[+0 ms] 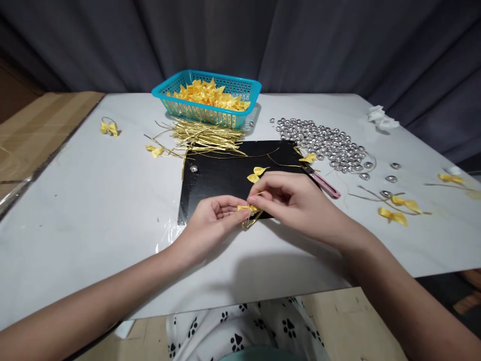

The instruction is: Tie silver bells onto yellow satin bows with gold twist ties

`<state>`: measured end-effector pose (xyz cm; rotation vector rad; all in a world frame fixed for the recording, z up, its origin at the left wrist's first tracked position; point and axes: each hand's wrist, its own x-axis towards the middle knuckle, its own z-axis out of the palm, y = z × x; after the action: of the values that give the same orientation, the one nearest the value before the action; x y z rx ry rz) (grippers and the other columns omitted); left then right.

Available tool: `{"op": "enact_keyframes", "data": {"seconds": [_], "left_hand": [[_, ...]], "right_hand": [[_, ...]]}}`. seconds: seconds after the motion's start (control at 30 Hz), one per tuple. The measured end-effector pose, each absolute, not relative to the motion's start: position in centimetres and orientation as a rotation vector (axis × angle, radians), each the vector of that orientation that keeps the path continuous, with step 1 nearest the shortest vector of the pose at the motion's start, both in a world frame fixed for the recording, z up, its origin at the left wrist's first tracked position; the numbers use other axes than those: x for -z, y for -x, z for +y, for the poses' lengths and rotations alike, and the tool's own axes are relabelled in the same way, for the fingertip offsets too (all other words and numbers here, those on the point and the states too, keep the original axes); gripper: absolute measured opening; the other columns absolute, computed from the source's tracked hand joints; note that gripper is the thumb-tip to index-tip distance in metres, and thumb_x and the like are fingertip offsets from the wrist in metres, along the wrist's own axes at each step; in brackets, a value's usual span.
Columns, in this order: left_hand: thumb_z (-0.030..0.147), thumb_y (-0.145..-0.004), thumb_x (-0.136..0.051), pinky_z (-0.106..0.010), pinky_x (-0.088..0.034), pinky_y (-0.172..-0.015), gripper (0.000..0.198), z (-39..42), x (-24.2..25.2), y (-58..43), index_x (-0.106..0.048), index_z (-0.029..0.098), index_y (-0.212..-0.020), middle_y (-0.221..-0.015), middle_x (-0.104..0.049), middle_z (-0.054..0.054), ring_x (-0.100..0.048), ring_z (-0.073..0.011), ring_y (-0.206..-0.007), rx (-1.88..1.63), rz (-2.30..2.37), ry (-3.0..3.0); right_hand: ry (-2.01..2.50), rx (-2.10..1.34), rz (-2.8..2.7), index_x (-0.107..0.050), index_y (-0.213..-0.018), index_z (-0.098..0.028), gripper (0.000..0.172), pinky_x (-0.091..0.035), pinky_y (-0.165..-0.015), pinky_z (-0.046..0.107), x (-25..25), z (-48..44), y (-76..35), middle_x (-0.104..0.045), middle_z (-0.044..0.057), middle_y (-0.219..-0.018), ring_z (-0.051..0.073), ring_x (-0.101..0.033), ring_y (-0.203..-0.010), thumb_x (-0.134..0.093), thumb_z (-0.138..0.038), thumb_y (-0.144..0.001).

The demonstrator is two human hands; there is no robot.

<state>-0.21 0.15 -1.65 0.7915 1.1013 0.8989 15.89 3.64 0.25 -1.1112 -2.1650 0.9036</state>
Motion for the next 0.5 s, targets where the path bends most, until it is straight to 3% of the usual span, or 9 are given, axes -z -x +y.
{"op": "enact_keyframes", "data": {"seconds": [0.4, 0.5], "left_hand": [[0.013, -0.064, -0.073, -0.024, -0.043, -0.059, 0.007, 0.5, 1.8, 0.4, -0.066, 0.012, -0.066, -0.059, -0.064, -0.001, -0.055, -0.0097, -0.056, -0.813, 1.076, -0.788], [0.013, -0.065, -0.073, -0.025, -0.044, -0.06, 0.007, 0.5, 1.7, 0.3, -0.066, 0.012, -0.067, -0.056, -0.062, 0.0, -0.055, -0.0097, -0.054, -0.773, 1.063, -0.778]], "right_hand": [[1.283, -2.035, -1.528, -0.058, -0.064, -0.014, 0.01, -0.007, -0.034, 0.017, 0.4, 6.2, -15.8, -0.036, -0.01, -0.04, 0.001, -0.017, -0.035, -0.062, -0.019, -0.072], [1.338, -2.167, -1.417, -0.058, -0.062, -0.013, 0.01, -0.005, -0.033, 0.018, 0.6, 6.4, -15.8, -0.032, -0.011, -0.038, 0.0, -0.013, -0.034, -0.062, -0.017, -0.071]]}}
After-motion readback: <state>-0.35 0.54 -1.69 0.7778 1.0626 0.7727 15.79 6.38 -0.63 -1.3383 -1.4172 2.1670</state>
